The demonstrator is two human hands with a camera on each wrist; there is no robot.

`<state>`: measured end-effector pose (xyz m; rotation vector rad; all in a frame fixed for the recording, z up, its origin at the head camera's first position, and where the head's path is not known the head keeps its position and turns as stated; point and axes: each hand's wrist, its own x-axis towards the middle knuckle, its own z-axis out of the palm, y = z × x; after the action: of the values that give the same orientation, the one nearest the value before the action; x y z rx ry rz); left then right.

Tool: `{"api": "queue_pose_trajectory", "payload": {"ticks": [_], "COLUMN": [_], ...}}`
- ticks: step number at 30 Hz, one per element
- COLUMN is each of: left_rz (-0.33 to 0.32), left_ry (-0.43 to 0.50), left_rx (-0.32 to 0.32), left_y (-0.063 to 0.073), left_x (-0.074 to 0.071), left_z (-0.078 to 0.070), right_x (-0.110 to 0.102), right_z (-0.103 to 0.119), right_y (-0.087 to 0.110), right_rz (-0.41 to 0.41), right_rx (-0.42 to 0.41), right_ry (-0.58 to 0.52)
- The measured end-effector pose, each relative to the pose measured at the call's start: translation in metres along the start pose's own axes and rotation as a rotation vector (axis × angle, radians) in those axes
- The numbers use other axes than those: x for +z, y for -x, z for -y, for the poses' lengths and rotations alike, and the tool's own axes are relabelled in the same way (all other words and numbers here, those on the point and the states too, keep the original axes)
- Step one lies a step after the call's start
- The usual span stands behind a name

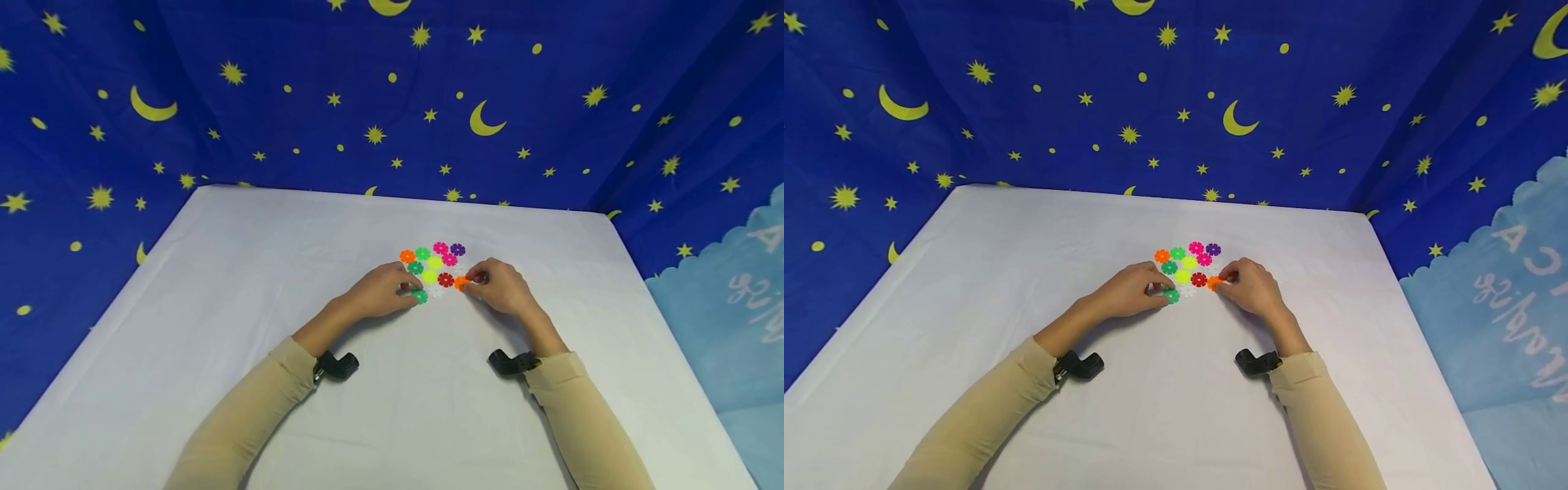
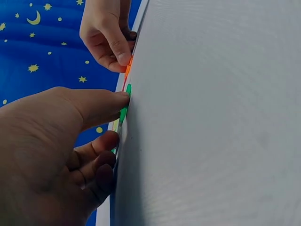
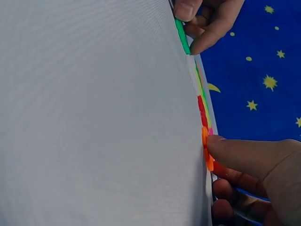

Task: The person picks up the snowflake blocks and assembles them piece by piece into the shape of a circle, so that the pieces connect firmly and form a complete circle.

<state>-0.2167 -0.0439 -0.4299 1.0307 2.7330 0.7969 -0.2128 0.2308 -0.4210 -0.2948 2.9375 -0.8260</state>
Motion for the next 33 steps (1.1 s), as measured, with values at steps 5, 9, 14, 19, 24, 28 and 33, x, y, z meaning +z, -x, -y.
{"api": "queue_pose_trajectory", "payload": {"ticks": [5, 9, 14, 19, 24, 28, 33], "left_rz": [0.023, 0.038, 0.022, 0.001, -0.016, -0.018, -0.03], "left_ry": [-0.018, -0.002, 0.049, 0.127, 0.222, 0.302, 0.416], "left_rx": [-0.019, -0.04, -0.064, -0.065, -0.03, -0.041, -0.083], "left_y": [0.002, 0.001, 0.0, 0.002, 0.003, 0.005, 0.007], "left_x": [-0.001, -0.002, -0.003, -0.002, -0.003, -0.006, -0.013], "left_z": [-0.003, -0.004, -0.004, -0.003, 0.0, 0.003, 0.007], "right_x": [0.002, 0.001, 0.0, 0.001, 0.0, 0.0, 0.001], "right_z": [0.0, 0.0, 0.003, 0.003, -0.001, -0.003, -0.001], "right_y": [0.0, 0.0, -0.001, 0.0, 0.002, 0.004, 0.005], "right_rz": [0.012, 0.021, 0.026, 0.034, 0.031, 0.043, 0.039], "right_rx": [0.008, 0.013, -0.001, -0.002, -0.041, -0.092, -0.16], "right_ry": [-0.03, -0.045, -0.05, -0.071, -0.154, -0.198, -0.203]}}
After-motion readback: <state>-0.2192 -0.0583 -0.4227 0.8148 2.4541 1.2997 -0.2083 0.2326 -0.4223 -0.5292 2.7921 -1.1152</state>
